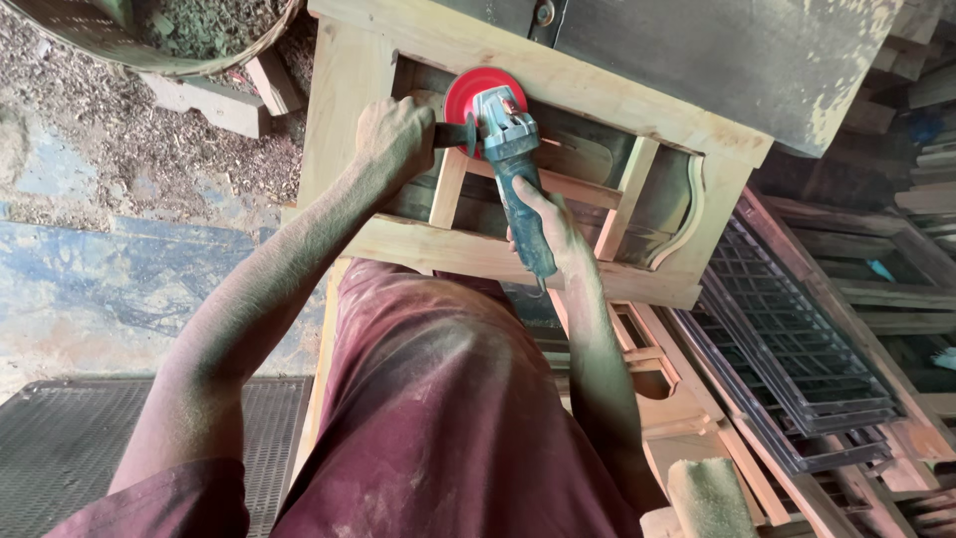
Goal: The person uses an angle grinder with a sanding disc to smooth the edges and surfaces of a wooden frame. The camera is extremely shaky, but the person is seen moving the tool along the wood's contours.
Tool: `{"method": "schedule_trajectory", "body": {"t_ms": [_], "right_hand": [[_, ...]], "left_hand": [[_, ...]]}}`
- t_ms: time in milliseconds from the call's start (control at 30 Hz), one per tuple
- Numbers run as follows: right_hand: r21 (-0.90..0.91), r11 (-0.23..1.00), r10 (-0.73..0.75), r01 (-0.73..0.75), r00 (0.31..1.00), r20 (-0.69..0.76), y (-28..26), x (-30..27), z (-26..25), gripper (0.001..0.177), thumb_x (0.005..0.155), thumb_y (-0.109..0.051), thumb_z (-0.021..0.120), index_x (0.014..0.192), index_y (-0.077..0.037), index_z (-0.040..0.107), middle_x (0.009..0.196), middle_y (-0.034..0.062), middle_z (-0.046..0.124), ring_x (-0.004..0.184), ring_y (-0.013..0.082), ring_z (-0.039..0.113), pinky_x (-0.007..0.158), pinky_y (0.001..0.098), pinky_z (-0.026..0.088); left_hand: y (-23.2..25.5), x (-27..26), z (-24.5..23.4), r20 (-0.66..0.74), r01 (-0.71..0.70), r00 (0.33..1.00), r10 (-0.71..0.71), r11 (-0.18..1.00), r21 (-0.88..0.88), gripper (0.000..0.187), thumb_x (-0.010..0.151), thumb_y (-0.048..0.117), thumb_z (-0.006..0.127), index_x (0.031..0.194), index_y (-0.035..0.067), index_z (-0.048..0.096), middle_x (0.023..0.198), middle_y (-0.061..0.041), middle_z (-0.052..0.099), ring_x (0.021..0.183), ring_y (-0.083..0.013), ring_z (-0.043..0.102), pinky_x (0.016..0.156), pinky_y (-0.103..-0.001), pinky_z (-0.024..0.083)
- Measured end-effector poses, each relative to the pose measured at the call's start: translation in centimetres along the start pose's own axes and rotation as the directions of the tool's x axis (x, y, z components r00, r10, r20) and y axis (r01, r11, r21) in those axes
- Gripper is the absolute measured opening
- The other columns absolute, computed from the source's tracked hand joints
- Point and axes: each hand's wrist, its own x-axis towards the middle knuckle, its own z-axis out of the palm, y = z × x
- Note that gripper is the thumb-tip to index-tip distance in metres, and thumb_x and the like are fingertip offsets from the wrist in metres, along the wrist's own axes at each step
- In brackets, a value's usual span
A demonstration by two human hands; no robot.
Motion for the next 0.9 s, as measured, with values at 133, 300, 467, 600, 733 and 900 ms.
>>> {"method": "schedule_trajectory", "body": {"t_ms": [133, 300, 467, 600, 733, 900], "right_hand": [[0.025, 0.999, -0.027, 0.027, 0.999, -0.031, 1.2, -1.1, 0.3, 0.056, 0.089, -0.056, 0.071, 0.098, -0.001, 0.067, 0.066, 0.0102, 0.064, 0.051, 0.0181, 0.064, 0.049, 0.0312, 0.053], [-0.041, 0.999, -0.001, -0.001, 0.999, -0.042, 3.4, -2.6, 0.5, 0.055, 0.089, -0.056, 0.070, 0.091, -0.001, 0.068, 0.064, 0.0093, 0.066, 0.050, 0.0174, 0.066, 0.048, 0.0305, 0.053], [-0.107, 0.994, 0.009, -0.006, 1.000, 0.022, 6.0, -3.9, -0.9, 0.058, 0.089, -0.057, 0.070, 0.089, 0.000, 0.067, 0.064, 0.0086, 0.067, 0.050, 0.0171, 0.065, 0.047, 0.0306, 0.054], [-0.183, 0.983, 0.020, -0.008, 0.998, 0.063, 7.7, -4.8, -2.0, 0.059, 0.087, -0.059, 0.070, 0.084, 0.000, 0.066, 0.062, 0.0083, 0.066, 0.049, 0.0171, 0.066, 0.046, 0.0309, 0.054], [-0.163, 0.987, 0.004, 0.013, 0.994, 0.108, 8.8, -5.8, -2.6, 0.055, 0.085, -0.059, 0.071, 0.086, -0.005, 0.064, 0.062, 0.0064, 0.063, 0.048, 0.0168, 0.064, 0.044, 0.0312, 0.052], [-0.371, 0.928, 0.032, 0.016, 0.992, 0.123, 9.4, -7.0, -3.8, 0.063, 0.084, -0.063, 0.068, 0.075, -0.002, 0.068, 0.060, 0.0072, 0.065, 0.049, 0.0164, 0.066, 0.046, 0.0307, 0.052]], "left_hand": [[0.5, -1.7, 0.5, 0.051, 0.025, 0.998, -0.025, 1.000, 0.001, 0.015, 0.085, 0.017, 0.067, 0.077, 0.006, 0.072, 0.079, -0.018, 0.069, 0.077, -0.0367, 0.070, 0.065, -0.048, 0.055], [1.3, -5.3, 1.4, -0.033, 0.028, 0.999, -0.029, 1.000, -0.009, 0.018, 0.087, 0.019, 0.064, 0.076, 0.007, 0.071, 0.078, -0.017, 0.069, 0.075, -0.0360, 0.070, 0.066, -0.048, 0.055], [3.5, -9.4, 2.9, -0.027, 0.086, 0.996, -0.088, 0.993, -0.086, 0.016, 0.086, 0.017, 0.063, 0.077, 0.008, 0.070, 0.079, -0.017, 0.070, 0.076, -0.0373, 0.069, 0.067, -0.048, 0.055], [5.3, -12.4, 3.7, -0.106, 0.138, 0.984, -0.144, 0.989, -0.061, 0.015, 0.084, 0.018, 0.064, 0.076, 0.007, 0.070, 0.076, -0.018, 0.069, 0.072, -0.0381, 0.069, 0.066, -0.048, 0.055], [7.0, -14.4, 4.7, -0.019, 0.209, 0.978, -0.210, 0.977, -0.043, 0.012, 0.081, 0.016, 0.066, 0.076, 0.007, 0.071, 0.075, -0.020, 0.069, 0.071, -0.0400, 0.069, 0.066, -0.050, 0.056], [9.3, -16.9, 5.3, -0.036, 0.283, 0.958, -0.285, 0.958, -0.047, 0.020, 0.075, 0.024, 0.074, 0.076, 0.004, 0.073, 0.074, -0.021, 0.070, 0.069, -0.0411, 0.070, 0.063, -0.050, 0.056]]}}
